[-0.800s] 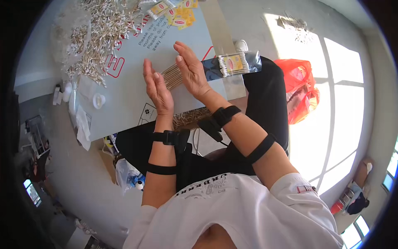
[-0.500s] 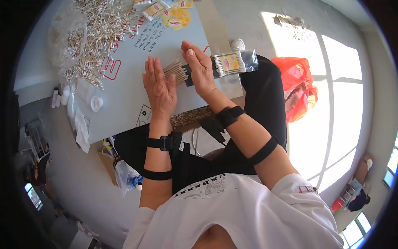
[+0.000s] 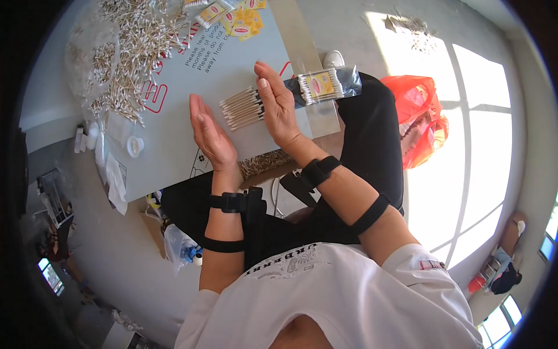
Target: Packing small bundles of cotton buds into plastic bags and sealing them.
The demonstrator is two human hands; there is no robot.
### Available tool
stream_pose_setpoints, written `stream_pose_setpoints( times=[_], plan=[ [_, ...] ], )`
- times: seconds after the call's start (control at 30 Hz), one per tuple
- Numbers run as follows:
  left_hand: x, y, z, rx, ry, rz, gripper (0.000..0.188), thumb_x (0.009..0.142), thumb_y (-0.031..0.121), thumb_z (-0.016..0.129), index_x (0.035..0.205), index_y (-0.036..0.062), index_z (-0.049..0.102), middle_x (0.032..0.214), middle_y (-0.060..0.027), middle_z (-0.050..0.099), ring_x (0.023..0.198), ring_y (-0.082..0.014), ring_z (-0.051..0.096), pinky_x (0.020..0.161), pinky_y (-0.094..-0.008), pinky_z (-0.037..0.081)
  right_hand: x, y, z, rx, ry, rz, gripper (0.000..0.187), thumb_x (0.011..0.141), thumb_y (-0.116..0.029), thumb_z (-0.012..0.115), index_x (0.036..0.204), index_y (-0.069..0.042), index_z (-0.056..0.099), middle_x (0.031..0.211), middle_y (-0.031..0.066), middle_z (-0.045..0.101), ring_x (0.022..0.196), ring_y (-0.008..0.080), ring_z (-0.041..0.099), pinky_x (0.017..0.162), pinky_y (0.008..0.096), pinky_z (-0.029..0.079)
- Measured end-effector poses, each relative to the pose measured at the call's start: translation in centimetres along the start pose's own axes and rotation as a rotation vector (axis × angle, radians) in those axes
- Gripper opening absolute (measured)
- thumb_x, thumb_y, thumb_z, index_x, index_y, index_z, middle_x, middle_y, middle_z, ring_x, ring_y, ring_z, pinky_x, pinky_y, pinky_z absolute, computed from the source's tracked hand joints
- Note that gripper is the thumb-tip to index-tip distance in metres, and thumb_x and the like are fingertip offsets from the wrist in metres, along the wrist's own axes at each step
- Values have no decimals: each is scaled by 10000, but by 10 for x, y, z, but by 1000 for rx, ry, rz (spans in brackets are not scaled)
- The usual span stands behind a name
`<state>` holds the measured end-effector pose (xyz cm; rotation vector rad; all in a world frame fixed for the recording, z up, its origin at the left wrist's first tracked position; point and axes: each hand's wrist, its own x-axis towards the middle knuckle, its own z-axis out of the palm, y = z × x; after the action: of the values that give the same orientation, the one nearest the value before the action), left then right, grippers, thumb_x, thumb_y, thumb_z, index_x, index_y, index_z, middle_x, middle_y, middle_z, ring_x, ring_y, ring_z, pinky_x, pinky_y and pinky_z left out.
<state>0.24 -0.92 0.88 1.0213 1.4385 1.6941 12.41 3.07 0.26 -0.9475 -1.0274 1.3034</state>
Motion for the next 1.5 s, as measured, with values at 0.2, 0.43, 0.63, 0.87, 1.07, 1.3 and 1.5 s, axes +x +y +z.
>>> stream_pose_setpoints(
  times=[0.2, 0.43, 0.63, 0.87, 1.07, 1.3, 1.5],
  plan=[
    [0, -2, 19, -99, -22, -27, 660, 1034, 419, 359, 1486, -45, 227, 1540, -248, 231, 1456, -305, 200, 1192, -422, 148, 1, 9, 7, -54, -26, -26, 398, 1044, -223, 432, 1353, 20, 490, 1411, 112, 483, 1304, 187, 452, 1114, 314, 351],
    [-2, 2, 4, 172, -66, 49, 644, 1014, 400, 430, 1499, 13, 256, 1586, -164, 189, 1469, -298, 180, 1187, -447, 144, 2, 1, -3, -8, 3, 20, 402, 1041, -216, 439, 1352, 34, 488, 1379, 133, 511, 1294, 191, 465, 1112, 323, 362],
    [-10, 8, -3, 1263, -547, 322, 673, 983, 411, 466, 1514, 63, 241, 1575, -156, 227, 1461, -333, 194, 1168, -540, 103, 6, -10, -24, -40, -54, 69, 365, 1015, -119, 471, 1353, 17, 494, 1369, 117, 526, 1285, 175, 478, 1103, 312, 366],
    [-9, 8, -5, 1278, -568, 303, 758, 924, 412, 557, 1515, 63, 235, 1577, -155, 223, 1467, -316, 188, 1165, -557, 94, 9, -18, -29, -53, -173, 18, 414, 917, -23, 574, 1324, 21, 508, 1429, 124, 452, 1296, 207, 463, 1060, 311, 398],
    [-11, 24, -7, 1206, -573, 253, 931, 802, 471, 702, 1492, 20, 271, 1576, -167, 217, 1477, -293, 166, 1171, -560, 80, 11, -38, -33, -1176, -595, -449, 655, 766, -157, 740, 1357, -21, 492, 1458, 104, 440, 1379, 300, 369, 1169, 416, 259],
    [-14, 15, -10, 1271, -613, 260, 918, 810, 474, 688, 1494, 24, 272, 1580, -152, 218, 1479, -283, 162, 1172, -558, 86, 2, -24, -31, -1349, -696, -582, 587, 854, -259, 652, 1365, -23, 487, 1442, 106, 466, 1391, 271, 355, 1166, 438, 245],
    [-12, 17, -9, 1306, -643, 267, 896, 826, 465, 672, 1494, 23, 271, 1579, -149, 224, 1478, -277, 168, 1176, -552, 81, -2, -20, -33, -1423, -701, -617, 567, 866, -240, 626, 1370, -19, 489, 1452, 119, 452, 1398, 268, 343, 1172, 434, 232]
  ],
)
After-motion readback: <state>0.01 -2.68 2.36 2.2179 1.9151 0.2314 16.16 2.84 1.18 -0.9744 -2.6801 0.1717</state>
